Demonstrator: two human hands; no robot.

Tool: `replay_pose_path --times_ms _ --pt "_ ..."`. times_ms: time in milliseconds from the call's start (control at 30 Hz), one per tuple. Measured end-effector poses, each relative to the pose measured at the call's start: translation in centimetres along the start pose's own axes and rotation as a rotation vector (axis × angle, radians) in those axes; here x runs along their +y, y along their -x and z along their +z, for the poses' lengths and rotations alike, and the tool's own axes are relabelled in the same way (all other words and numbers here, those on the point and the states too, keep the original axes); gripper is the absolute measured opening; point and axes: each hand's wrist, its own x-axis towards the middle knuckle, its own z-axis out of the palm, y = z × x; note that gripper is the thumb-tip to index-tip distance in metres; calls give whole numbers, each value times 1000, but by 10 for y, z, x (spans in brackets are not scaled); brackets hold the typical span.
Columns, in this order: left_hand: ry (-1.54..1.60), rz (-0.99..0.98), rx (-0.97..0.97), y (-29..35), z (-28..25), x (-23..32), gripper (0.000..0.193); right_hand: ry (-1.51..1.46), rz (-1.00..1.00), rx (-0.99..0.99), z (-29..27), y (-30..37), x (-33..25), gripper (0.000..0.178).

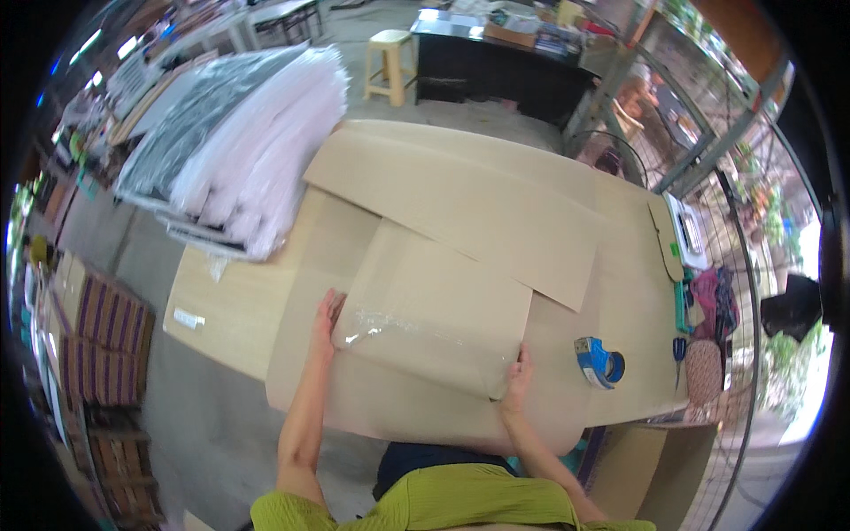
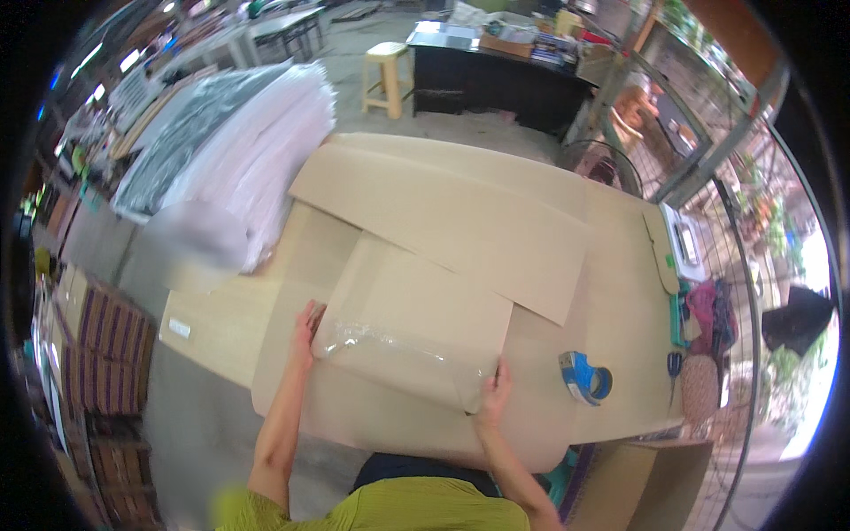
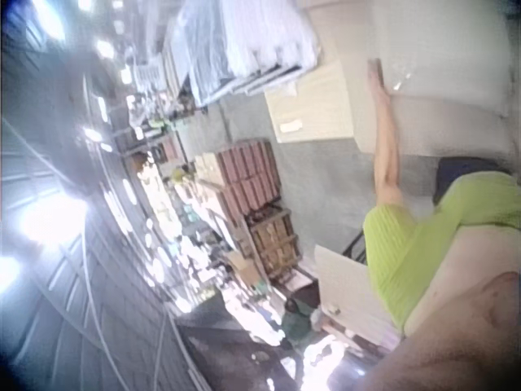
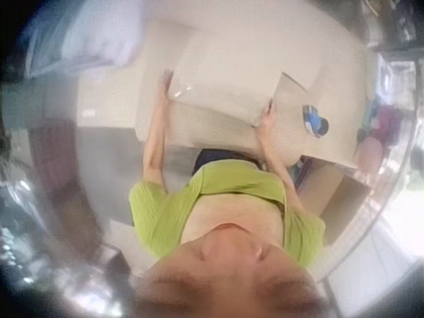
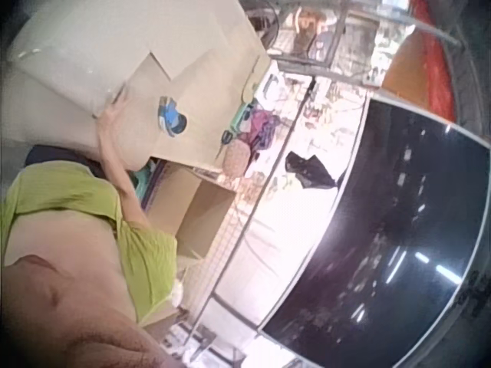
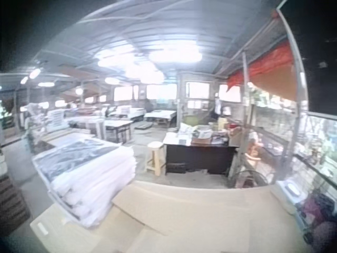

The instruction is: The person wraps two separate rectangular items in large sheets of brown paper on a table, securing them with tape. After wrapping each item, the person places it into a large cardboard box on the floor nearby.

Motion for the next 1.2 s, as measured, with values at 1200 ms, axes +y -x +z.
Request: replay_pose_path --times_ms 1200 --pt "522 364 -371 189 439 153 96 627 -906 780 -244 88 -512 84"
